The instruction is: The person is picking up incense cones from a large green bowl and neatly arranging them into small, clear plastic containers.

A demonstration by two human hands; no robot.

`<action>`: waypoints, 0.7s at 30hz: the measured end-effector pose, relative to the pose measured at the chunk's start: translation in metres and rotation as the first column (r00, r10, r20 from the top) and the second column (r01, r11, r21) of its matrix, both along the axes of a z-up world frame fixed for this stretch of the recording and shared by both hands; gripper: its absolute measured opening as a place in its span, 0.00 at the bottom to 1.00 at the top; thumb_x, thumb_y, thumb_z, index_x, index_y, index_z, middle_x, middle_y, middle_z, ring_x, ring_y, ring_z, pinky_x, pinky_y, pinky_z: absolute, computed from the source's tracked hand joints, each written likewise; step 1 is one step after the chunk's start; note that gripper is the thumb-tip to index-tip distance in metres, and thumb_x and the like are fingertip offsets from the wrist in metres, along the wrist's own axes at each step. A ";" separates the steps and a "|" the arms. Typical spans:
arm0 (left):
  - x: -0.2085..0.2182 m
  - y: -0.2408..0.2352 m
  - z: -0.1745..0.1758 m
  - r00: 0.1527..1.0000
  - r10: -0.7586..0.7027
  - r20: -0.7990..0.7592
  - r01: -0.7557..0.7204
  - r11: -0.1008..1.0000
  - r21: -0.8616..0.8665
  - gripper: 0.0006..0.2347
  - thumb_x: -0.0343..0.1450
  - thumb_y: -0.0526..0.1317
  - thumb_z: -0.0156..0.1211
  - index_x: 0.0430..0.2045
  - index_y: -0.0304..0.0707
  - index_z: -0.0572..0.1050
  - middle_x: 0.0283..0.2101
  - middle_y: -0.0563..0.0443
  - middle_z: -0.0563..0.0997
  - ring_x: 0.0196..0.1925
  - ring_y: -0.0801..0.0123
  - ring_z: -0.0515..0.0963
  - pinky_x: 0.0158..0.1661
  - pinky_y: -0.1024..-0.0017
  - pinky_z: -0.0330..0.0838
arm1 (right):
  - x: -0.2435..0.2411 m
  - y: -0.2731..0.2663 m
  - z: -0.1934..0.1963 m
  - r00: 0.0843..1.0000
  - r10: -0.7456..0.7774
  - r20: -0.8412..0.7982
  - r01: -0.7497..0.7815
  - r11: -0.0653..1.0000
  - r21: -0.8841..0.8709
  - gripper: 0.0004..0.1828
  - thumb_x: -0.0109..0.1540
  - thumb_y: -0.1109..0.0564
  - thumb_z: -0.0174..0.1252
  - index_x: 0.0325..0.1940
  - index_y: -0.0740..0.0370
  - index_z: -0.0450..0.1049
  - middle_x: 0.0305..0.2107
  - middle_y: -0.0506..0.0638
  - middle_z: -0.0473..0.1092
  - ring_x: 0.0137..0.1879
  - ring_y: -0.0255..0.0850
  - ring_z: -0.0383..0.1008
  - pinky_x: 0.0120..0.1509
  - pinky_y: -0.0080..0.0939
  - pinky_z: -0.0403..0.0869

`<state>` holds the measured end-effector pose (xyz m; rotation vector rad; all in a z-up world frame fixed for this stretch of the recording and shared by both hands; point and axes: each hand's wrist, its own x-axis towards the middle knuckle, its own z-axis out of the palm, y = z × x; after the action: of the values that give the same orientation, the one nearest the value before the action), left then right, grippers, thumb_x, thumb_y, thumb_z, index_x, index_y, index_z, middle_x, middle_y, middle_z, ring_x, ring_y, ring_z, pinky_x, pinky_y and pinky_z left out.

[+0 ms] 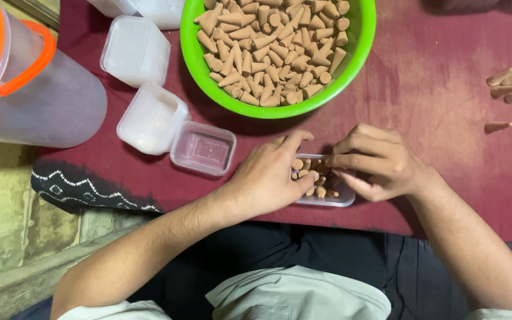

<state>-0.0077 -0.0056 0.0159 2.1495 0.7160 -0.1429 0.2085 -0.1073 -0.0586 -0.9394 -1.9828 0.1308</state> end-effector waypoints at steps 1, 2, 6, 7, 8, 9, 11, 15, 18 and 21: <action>-0.002 -0.003 -0.001 1.000 0.001 0.000 -0.001 1.000 0.001 0.26 0.69 0.46 0.60 0.61 0.37 0.64 0.51 0.27 0.78 0.55 0.32 0.79 0.52 0.42 0.75 | -0.001 0.001 0.000 1.000 0.001 0.000 -0.001 1.000 0.001 0.07 0.61 0.59 0.60 0.35 0.64 0.82 0.31 0.57 0.75 0.31 0.52 0.74 0.32 0.49 0.74; -0.004 -0.005 -0.002 0.998 -0.006 0.070 0.007 1.000 -0.016 0.25 0.69 0.42 0.56 0.61 0.37 0.59 0.45 0.30 0.77 0.50 0.32 0.80 0.48 0.42 0.74 | -0.002 0.001 0.000 0.999 -0.012 -0.036 0.013 0.999 0.035 0.06 0.61 0.60 0.61 0.35 0.66 0.81 0.30 0.58 0.75 0.29 0.52 0.73 0.32 0.49 0.73; -0.013 -0.010 -0.023 0.921 -0.055 0.385 0.069 0.997 -0.022 0.24 0.67 0.28 0.43 0.60 0.28 0.52 0.36 0.32 0.71 0.44 0.29 0.77 0.45 0.41 0.72 | -0.007 0.003 0.010 0.995 -0.037 -0.096 0.045 0.995 0.088 0.06 0.60 0.63 0.63 0.37 0.69 0.81 0.27 0.58 0.75 0.26 0.51 0.72 0.30 0.47 0.73; -0.015 -0.012 -0.026 0.922 -0.053 0.383 0.065 0.998 -0.018 0.24 0.67 0.28 0.43 0.60 0.28 0.52 0.36 0.32 0.71 0.44 0.29 0.77 0.45 0.41 0.72 | -0.008 0.004 0.010 0.995 -0.032 -0.098 0.041 0.995 0.092 0.06 0.60 0.63 0.63 0.37 0.69 0.81 0.27 0.58 0.75 0.26 0.51 0.72 0.30 0.47 0.73; -0.016 -0.013 -0.030 0.895 -0.069 0.441 0.073 0.997 0.008 0.24 0.67 0.25 0.39 0.61 0.27 0.52 0.37 0.34 0.70 0.44 0.32 0.76 0.46 0.43 0.73 | -0.009 0.004 0.011 0.993 -0.031 -0.111 0.042 0.994 0.101 0.06 0.60 0.63 0.63 0.38 0.70 0.81 0.27 0.58 0.76 0.26 0.50 0.72 0.30 0.46 0.73; -0.017 -0.015 -0.033 0.862 -0.088 0.498 0.081 0.996 0.036 0.25 0.67 0.23 0.36 0.62 0.25 0.51 0.38 0.36 0.68 0.44 0.36 0.75 0.48 0.46 0.73 | -0.009 0.004 0.011 0.992 -0.029 -0.121 0.043 0.993 0.110 0.06 0.60 0.63 0.64 0.38 0.70 0.81 0.27 0.58 0.76 0.25 0.49 0.72 0.30 0.45 0.73; -0.017 -0.019 -0.035 0.869 -0.083 0.488 0.080 0.996 0.027 0.27 0.67 0.22 0.38 0.65 0.25 0.48 0.41 0.33 0.70 0.46 0.36 0.76 0.47 0.48 0.75 | -0.008 0.003 0.009 0.992 -0.022 -0.126 0.036 0.993 0.109 0.07 0.59 0.63 0.64 0.39 0.71 0.81 0.28 0.58 0.76 0.25 0.49 0.73 0.30 0.45 0.73; -0.013 -0.023 -0.039 0.877 -0.091 0.471 0.044 0.993 0.109 0.26 0.74 0.27 0.46 0.69 0.28 0.47 0.43 0.32 0.77 0.42 0.39 0.81 0.44 0.50 0.79 | -0.009 0.002 0.011 0.988 -0.016 -0.154 0.032 0.994 0.105 0.11 0.58 0.62 0.66 0.42 0.70 0.81 0.28 0.58 0.76 0.25 0.49 0.73 0.29 0.45 0.73; -0.008 -0.025 -0.045 0.888 -0.127 0.442 0.059 0.985 0.164 0.27 0.75 0.31 0.48 0.70 0.31 0.46 0.41 0.35 0.79 0.43 0.39 0.82 0.45 0.47 0.79 | -0.012 -0.001 0.011 0.982 -0.040 -0.185 0.058 0.994 0.093 0.12 0.56 0.61 0.69 0.42 0.68 0.82 0.28 0.58 0.76 0.25 0.48 0.73 0.26 0.45 0.72; -0.004 -0.021 -0.053 0.892 -0.140 0.430 0.064 0.980 0.187 0.27 0.77 0.36 0.51 0.70 0.34 0.47 0.40 0.39 0.81 0.43 0.41 0.83 0.47 0.47 0.79 | -0.013 0.000 0.010 0.981 -0.054 -0.184 0.074 0.992 0.106 0.09 0.57 0.61 0.69 0.40 0.66 0.83 0.28 0.56 0.76 0.24 0.47 0.72 0.26 0.44 0.70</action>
<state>-0.0122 -0.0262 -0.0371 2.2660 0.3576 0.3565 0.1956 -0.1069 -0.0484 -0.8862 -1.7723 0.0651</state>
